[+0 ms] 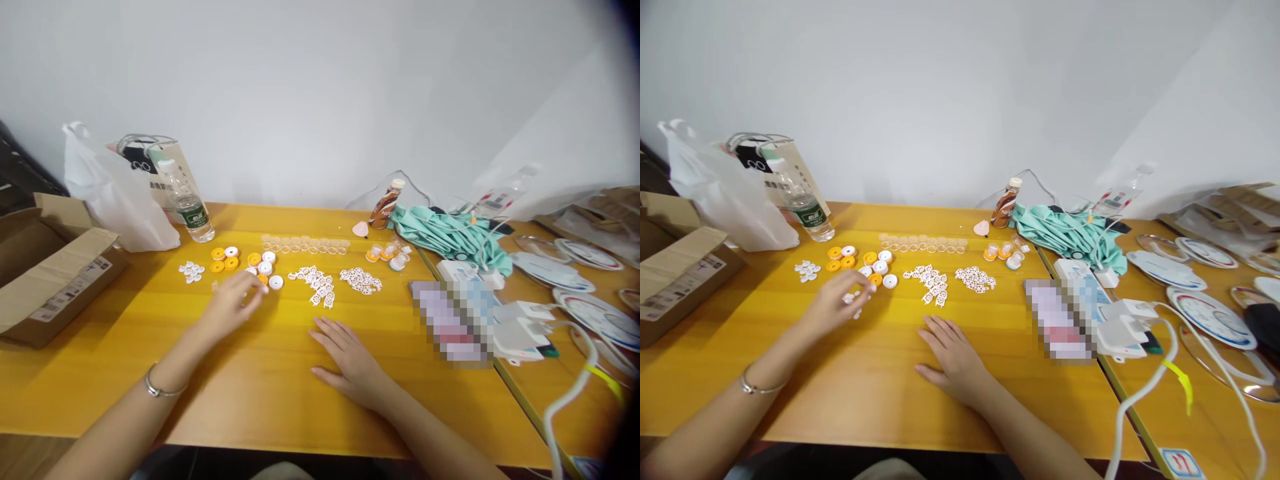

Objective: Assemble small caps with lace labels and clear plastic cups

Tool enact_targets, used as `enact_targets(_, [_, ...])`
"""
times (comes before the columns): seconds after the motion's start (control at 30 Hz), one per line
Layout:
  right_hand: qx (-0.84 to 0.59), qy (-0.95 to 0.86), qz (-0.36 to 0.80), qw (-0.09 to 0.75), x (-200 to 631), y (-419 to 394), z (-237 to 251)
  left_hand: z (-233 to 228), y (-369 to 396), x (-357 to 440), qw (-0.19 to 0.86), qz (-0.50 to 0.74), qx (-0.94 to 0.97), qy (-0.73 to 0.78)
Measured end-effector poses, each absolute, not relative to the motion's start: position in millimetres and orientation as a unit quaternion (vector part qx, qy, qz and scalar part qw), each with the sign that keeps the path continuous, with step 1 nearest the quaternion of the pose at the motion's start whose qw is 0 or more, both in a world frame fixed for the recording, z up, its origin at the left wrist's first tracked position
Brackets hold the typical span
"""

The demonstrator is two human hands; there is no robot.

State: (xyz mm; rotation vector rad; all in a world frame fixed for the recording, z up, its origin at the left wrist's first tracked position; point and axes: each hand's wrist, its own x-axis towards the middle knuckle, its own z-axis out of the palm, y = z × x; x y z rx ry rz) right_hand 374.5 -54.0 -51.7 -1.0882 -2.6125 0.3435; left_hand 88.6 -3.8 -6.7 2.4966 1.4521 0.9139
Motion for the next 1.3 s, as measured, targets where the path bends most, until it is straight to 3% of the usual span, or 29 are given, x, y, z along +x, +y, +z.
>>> enact_targets(0.17, [-0.383, -0.907, 0.123, 0.123, 374, -54, -51, -36, -20, 140, 0.129, 0.219, 0.882, 0.397])
enact_targets(0.5, [-0.38, -0.906, 0.118, 0.142, 373, -54, -53, -48, -21, 150, 0.219, 0.254, 0.854, 0.398])
enact_targets(0.93, [-0.38, -0.907, 0.109, 0.147, 373, -54, -54, -48, -23, 144, 0.229, 0.252, 0.855, 0.392])
enact_targets(1.13, [-0.384, -0.905, 0.113, 0.145, 373, -54, -52, -34, -15, 121, 0.185, 0.254, 0.851, 0.421])
enact_targets(1.3, [-0.383, -0.905, 0.116, 0.147, 374, -54, -52, -28, 15, 69, 0.044, 0.282, 0.783, 0.553])
